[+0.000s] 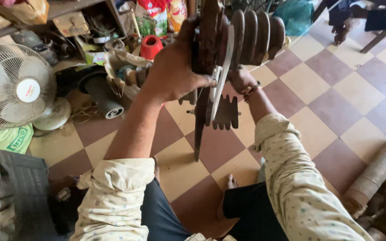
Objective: The person sits on the floor and winds a thin white string onto a vertical wooden spooling device using both hands. The left hand holds the device steady while the right hand rotates the spool and guides the string.
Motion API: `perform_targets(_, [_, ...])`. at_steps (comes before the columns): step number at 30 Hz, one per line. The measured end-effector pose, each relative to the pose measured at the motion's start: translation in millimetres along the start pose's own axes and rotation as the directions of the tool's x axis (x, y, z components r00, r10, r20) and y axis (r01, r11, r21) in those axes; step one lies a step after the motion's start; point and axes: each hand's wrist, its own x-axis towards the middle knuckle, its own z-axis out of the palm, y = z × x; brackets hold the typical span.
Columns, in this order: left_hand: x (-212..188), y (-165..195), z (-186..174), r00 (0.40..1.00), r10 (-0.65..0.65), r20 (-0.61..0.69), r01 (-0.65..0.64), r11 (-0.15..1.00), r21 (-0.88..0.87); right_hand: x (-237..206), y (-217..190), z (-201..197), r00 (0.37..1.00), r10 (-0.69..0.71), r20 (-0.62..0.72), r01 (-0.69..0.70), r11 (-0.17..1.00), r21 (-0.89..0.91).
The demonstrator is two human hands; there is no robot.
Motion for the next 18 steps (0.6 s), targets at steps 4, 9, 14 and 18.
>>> perform_targets(4, [-4.7,-12.3,-0.1,1.0,0.019,-0.005,-0.019,0.999,-0.026,-36.7,63.9,4.6,0.934,0.344,0.091,-0.351,0.933,0.08])
perform_targets(9, [-0.7,-24.8,-0.7,0.999,0.045,-0.027,-0.047,0.997,-0.063,-93.4,73.9,35.0,0.889,0.436,0.139,-0.45,0.778,0.438])
perform_targets(14, [9.9,-29.4,0.1,0.998,-0.015,-0.06,0.013,0.999,-0.036,-156.3,-40.5,84.2,0.918,0.351,0.186,-0.268,0.893,-0.362])
perform_targets(18, [15.9,-22.6,2.6,0.995,0.046,-0.085,-0.047,0.999,-0.013,-146.4,-207.4,85.4,0.739,-0.125,0.662,0.659,0.337,-0.673])
